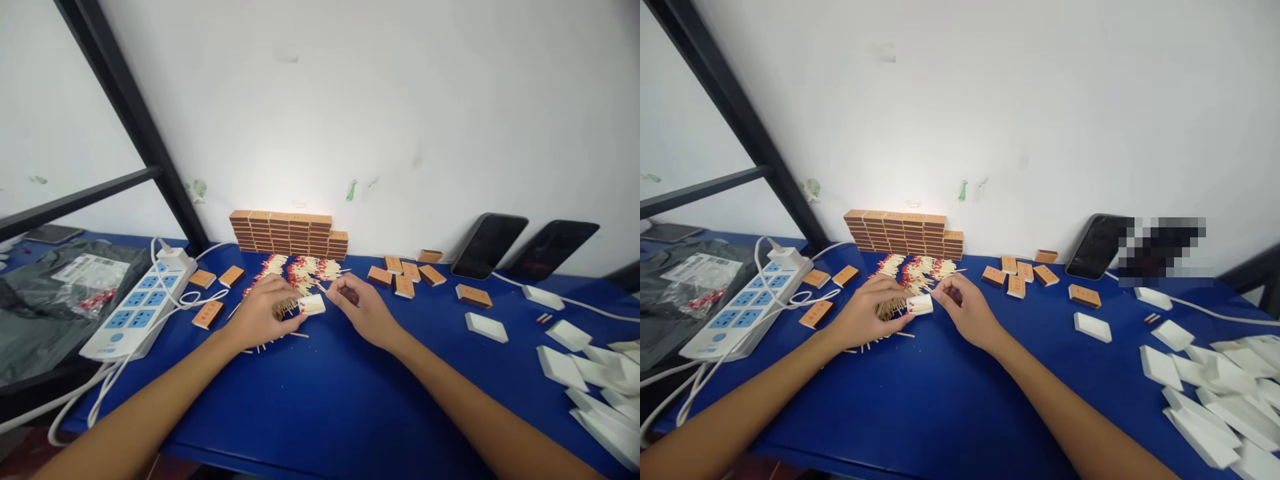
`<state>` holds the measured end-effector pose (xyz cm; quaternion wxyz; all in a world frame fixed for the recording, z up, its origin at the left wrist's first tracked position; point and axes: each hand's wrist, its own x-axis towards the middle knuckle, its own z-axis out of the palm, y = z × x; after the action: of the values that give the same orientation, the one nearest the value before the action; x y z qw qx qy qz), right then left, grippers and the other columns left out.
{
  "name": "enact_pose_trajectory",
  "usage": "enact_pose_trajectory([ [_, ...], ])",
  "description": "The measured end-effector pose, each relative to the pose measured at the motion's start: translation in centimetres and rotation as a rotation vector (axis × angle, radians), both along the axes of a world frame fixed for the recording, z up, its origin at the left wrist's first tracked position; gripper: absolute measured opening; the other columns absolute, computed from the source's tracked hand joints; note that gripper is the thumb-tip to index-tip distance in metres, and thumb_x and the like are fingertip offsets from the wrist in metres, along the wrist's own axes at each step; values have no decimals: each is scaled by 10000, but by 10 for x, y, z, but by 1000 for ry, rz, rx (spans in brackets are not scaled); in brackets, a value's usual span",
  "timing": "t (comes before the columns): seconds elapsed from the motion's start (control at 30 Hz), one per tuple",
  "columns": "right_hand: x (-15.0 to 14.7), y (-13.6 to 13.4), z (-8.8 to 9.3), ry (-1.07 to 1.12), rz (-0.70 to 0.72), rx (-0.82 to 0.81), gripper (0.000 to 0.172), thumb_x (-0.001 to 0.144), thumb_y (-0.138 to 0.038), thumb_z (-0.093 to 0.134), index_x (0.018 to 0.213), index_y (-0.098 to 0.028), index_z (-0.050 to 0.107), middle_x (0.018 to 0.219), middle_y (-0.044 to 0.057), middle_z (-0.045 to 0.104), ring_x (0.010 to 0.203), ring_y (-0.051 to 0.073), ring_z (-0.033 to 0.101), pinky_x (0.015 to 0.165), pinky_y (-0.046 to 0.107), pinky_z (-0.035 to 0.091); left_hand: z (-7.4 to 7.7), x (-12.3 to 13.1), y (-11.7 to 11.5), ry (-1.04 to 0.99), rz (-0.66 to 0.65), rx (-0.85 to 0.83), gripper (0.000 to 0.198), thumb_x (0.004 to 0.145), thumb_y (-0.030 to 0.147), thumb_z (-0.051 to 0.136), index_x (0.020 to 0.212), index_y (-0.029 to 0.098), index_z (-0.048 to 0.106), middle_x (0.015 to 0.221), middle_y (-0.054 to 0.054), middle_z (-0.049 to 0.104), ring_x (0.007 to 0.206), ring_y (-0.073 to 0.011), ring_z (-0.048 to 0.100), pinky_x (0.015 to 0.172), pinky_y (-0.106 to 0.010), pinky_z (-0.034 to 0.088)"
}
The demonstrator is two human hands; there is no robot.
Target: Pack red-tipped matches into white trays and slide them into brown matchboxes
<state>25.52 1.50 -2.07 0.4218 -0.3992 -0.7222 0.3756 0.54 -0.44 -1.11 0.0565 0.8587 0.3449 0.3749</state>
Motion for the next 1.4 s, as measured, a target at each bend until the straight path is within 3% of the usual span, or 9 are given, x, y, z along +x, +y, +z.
enact_pose_trajectory([
  [0.43, -10, -19, -14, -115, 50, -8, 102, 1016, -250, 625, 940, -228, 689, 938, 20, 590, 743, 132, 533, 661, 280, 453, -3, 1, -2, -5, -12, -95, 294, 872, 235, 814, 1157, 220, 742, 1037, -67, 761, 1011, -238, 665, 931, -429, 563],
  [0.83, 1, -11, -6, -241, 115, 33, 80, 971, -228, 654, 912, -217, 706, 921, 17, 590, 710, 121, 525, 645, 279, 470, 1, -2, 0, 33, -47, -108, 223, 883, 279, 803, 1090, 207, 764, 997, -68, 755, 977, -243, 666, 902, -428, 557],
  [1.07, -3, -12, -3, -156, 61, -12, 54, 954, -236, 661, 956, -220, 713, 888, 14, 573, 695, 123, 523, 610, 272, 467, 1, -3, 0, 36, -44, -110, 227, 892, 255, 784, 1116, 227, 758, 1018, -70, 751, 1006, -248, 659, 922, -439, 557],
  [1.23, -5, -20, 7, -179, 149, -11, 97, 960, -314, 707, 1013, -250, 757, 939, 27, 576, 754, 140, 541, 659, 287, 481, -3, -1, -3, 48, -88, -117, 230, 881, 254, 806, 1103, 238, 750, 1018, -64, 745, 1044, -255, 644, 941, -438, 555],
  [1.4, -8, -26, 8, -303, 222, 21, 43, 948, -278, 737, 923, -247, 753, 952, 18, 582, 807, 148, 568, 728, 295, 477, -5, 2, 1, 100, -147, -121, 167, 878, 318, 833, 1013, 240, 772, 954, -50, 741, 976, -240, 641, 894, -407, 546],
])
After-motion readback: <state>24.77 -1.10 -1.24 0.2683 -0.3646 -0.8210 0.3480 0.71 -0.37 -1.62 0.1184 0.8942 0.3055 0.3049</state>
